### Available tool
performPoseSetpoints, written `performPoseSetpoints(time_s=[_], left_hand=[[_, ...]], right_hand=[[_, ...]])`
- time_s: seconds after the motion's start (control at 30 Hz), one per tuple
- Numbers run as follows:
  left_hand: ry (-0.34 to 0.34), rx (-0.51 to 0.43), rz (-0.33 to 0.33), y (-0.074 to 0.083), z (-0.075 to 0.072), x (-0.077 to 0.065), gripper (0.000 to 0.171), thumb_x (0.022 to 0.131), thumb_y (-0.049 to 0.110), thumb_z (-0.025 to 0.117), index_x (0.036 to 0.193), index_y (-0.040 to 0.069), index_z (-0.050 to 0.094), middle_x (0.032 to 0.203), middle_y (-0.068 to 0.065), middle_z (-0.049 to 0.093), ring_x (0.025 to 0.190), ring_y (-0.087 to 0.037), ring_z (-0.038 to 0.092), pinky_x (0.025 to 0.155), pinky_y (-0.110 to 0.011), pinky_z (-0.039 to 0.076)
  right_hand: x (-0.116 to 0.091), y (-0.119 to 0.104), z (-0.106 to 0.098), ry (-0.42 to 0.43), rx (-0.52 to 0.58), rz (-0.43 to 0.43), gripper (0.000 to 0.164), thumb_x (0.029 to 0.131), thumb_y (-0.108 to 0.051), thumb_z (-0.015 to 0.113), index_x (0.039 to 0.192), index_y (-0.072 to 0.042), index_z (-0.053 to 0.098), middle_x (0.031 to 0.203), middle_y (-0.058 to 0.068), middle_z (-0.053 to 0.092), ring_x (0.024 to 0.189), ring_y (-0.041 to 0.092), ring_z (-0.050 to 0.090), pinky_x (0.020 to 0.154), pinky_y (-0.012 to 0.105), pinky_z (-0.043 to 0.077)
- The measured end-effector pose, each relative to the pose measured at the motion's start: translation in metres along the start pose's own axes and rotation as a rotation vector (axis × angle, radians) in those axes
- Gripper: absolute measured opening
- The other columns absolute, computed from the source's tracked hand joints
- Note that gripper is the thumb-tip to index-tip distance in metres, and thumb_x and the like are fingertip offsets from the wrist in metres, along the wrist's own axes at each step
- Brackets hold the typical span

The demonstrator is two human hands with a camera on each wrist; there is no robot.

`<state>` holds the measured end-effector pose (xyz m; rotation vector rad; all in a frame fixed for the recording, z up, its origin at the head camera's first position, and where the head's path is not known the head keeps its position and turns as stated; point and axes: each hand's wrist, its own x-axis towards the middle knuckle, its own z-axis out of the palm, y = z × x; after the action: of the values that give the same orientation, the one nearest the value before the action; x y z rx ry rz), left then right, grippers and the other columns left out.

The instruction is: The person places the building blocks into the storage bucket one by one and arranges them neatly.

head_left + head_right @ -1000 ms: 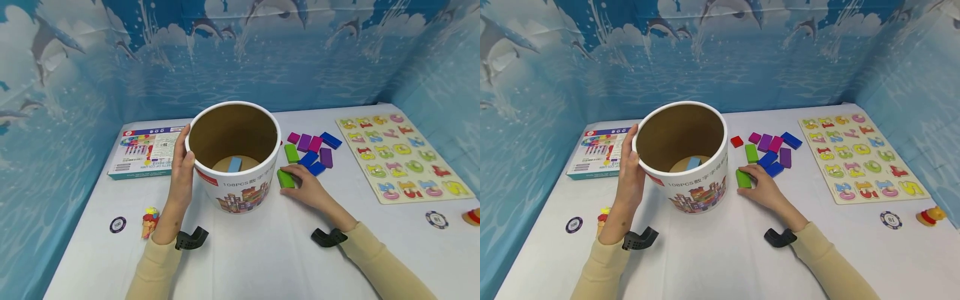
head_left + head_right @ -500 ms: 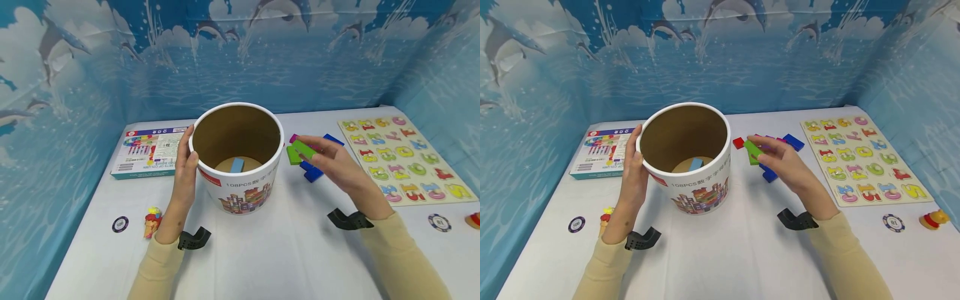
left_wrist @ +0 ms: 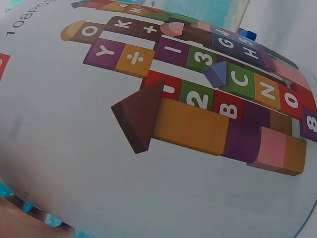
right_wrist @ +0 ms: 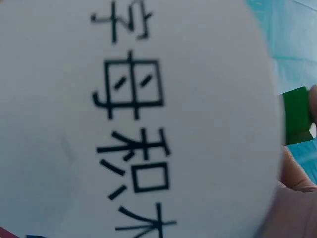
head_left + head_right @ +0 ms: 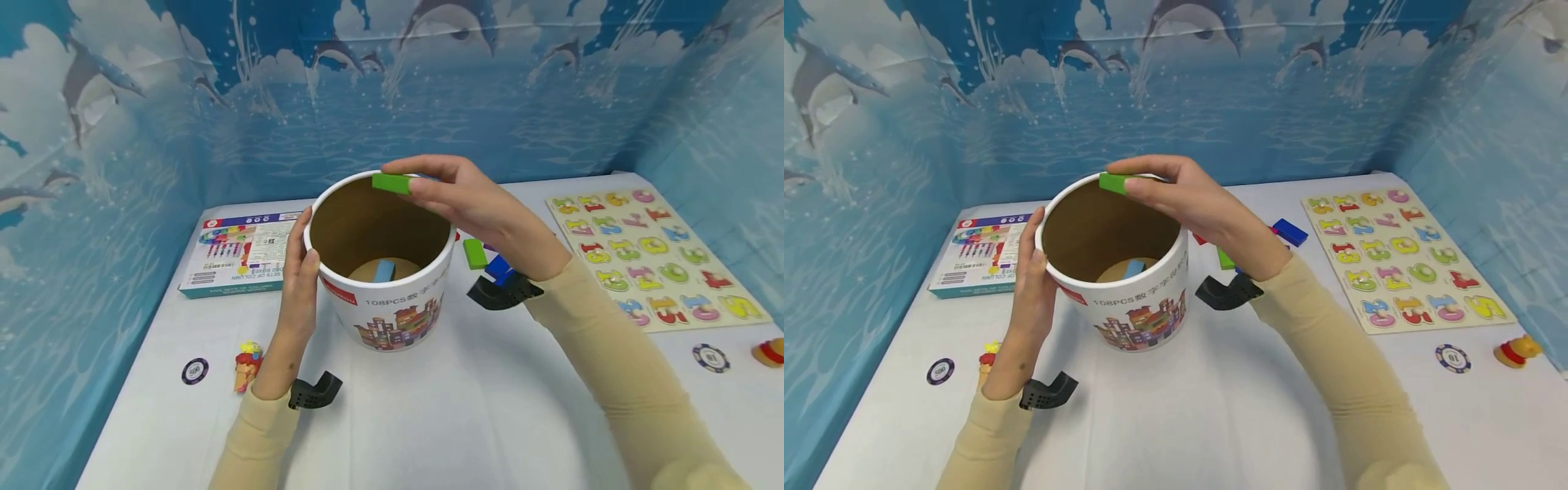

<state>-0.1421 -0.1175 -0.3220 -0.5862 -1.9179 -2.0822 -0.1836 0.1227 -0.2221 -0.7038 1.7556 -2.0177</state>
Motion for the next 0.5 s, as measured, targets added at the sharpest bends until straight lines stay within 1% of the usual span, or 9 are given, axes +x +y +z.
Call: performPoseSetpoints(time_s=[0.13,0.2,0.27,0.4,0.5], left_hand=[[0.005,0.000,0.002,0.001,-0.001,0.000,0.054,0.088,0.017,0.033,0.140,0.023,0.024,0.143,0.008,0.021,0.130,-0.014,0.017,0.101,-0.053,0.022],[-0.001,-0.001,0.005,0.001,-0.001,0.000,0.054,0.088,0.019,0.034,0.141,0.022,0.023,0.143,0.008,0.021,0.130,-0.014,0.018,0.101,-0.053,0.021],[-0.006,-0.007,0.001,0.001,0.000,0.000,0.054,0.088,0.020,0.034,0.141,0.021,0.022,0.143,0.007,0.021,0.130,-0.015,0.018,0.101,-0.053,0.021],[-0.011,-0.011,-0.005,0.000,0.001,-0.001,0.054,0.088,0.020,0.033,0.141,0.022,0.022,0.143,0.006,0.020,0.129,-0.018,0.020,0.100,-0.053,0.022],[-0.007,-0.002,-0.005,0.000,0.001,-0.001,0.054,0.088,0.020,0.034,0.141,0.024,0.022,0.143,0.006,0.020,0.129,-0.018,0.020,0.100,-0.053,0.023]], right_hand=[[0.021,-0.002,0.009,-0.013,-0.236,0.131,0.040,0.083,-0.024,0.060,0.120,-0.009,0.055,0.120,0.007,0.051,0.105,0.024,0.050,0.089,0.038,0.042],[0.029,-0.001,0.012,-0.018,-0.325,0.179,0.038,0.083,-0.023,0.060,0.119,-0.011,0.057,0.120,0.004,0.052,0.105,0.022,0.051,0.087,0.037,0.042],[0.036,0.001,0.014,-0.029,-0.428,0.230,0.036,0.082,-0.026,0.062,0.117,-0.016,0.059,0.120,-0.001,0.052,0.105,0.018,0.051,0.086,0.036,0.043],[0.047,0.007,0.019,-0.102,-0.626,0.324,0.037,0.079,-0.032,0.065,0.114,-0.021,0.061,0.118,-0.005,0.052,0.104,0.014,0.049,0.083,0.034,0.045],[0.053,0.012,0.021,-0.161,-0.738,0.352,0.039,0.078,-0.032,0.066,0.114,-0.017,0.061,0.114,-0.004,0.056,0.101,0.015,0.049,0.080,0.034,0.045]])
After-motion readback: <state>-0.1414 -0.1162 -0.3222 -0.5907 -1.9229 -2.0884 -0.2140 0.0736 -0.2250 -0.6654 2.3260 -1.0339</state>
